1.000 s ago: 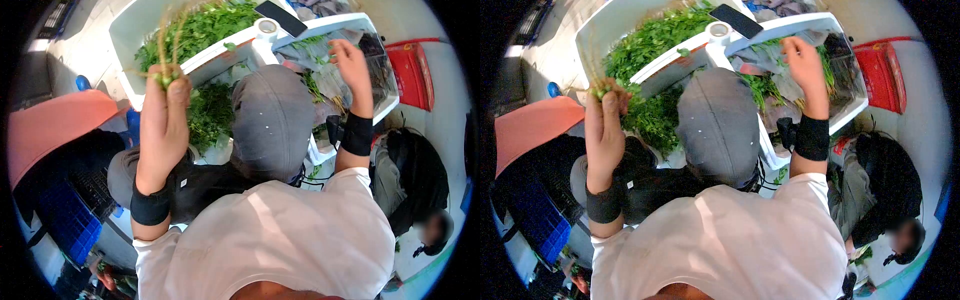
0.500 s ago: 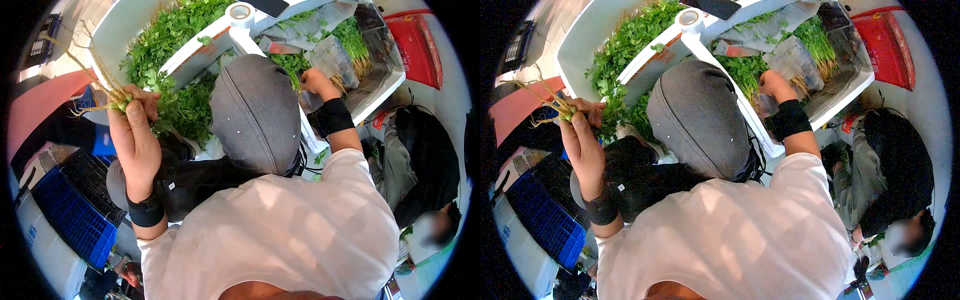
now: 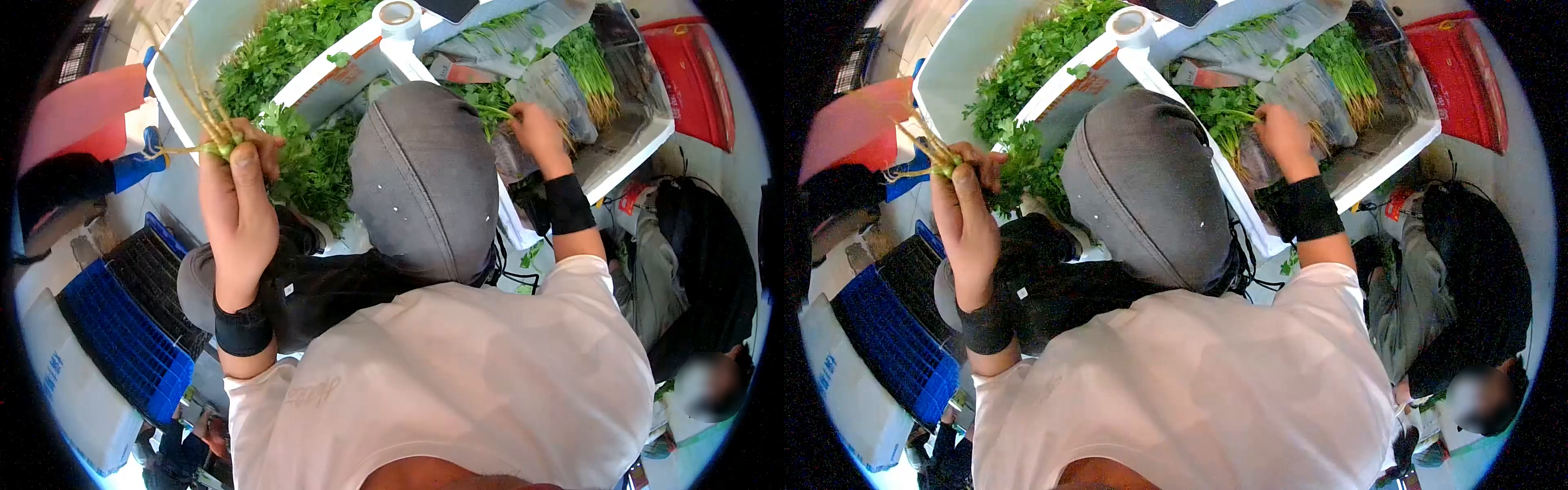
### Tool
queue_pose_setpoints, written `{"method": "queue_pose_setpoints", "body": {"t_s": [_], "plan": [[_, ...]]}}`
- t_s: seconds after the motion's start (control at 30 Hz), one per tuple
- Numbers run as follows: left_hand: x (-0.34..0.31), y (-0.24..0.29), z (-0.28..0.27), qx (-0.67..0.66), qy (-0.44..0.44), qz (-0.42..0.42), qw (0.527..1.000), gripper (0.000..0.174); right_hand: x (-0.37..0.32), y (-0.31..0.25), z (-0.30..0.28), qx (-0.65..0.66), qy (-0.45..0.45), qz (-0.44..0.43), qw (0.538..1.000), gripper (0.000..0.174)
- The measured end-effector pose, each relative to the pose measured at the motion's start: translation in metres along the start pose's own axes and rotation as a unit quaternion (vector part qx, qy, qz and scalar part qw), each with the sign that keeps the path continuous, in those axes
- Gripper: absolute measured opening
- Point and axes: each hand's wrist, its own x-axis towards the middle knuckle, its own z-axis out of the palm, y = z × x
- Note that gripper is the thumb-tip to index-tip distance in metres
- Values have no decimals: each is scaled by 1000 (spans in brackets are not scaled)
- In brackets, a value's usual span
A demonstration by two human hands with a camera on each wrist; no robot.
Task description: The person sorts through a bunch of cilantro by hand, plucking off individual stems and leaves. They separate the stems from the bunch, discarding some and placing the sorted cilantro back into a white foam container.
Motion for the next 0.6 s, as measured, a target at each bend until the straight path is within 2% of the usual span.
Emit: {"method": "queue_pose_setpoints", "body": {"t_s": [0.03, 0.1, 0.13, 0.2, 0.23, 0.3, 0.37, 0.43, 0.47, 0.5, 0.57, 0.6], "plan": [[2, 1, 0, 10, -5, -4, 1000, 22, -4, -7, -12, 1, 2, -1, 1000, 22], [1, -5, -3, -7, -2, 19, 1000, 23, -14, -23, -43, 55, 124, -20, 991, 24], [2, -2, -2, 5, -3, 4, 1000, 22, -18, -27, -54, 56, 125, -21, 990, 24], [1, 2, 3, -4, 11, -22, 1000, 19, -24, -37, -77, 116, 216, -53, 968, 25], [2, 0, 2, -3, 11, -19, 1000, 19, -27, -43, -87, 117, 218, -54, 967, 25], [-1, -2, -1, -4, -7, 1, 1000, 24, -32, -55, -107, 310, 182, -36, 932, 27], [-1, 1, -4, 1, -12, -5, 1000, 24, -32, -60, -110, 299, 186, -35, 935, 27], [-2, 8, -1, 58, -10, -7, 998, 22, -34, -70, -120, 256, 229, -88, 935, 27], [-1, 6, 0, 62, -10, -3, 998, 17, -36, -78, -126, 300, 207, -97, 926, 26], [1, 11, 1, 138, -41, 55, 988, 15, -39, -91, -134, 300, 208, -107, 925, 26], [5, 3, 6, 100, -8, 98, 990, 17, -48, -113, -143, 353, 208, -140, 901, 24], [4, 8, 5, 101, -9, 84, 991, 19, -59, -140, -152, 369, 231, -170, 884, 23]]}}
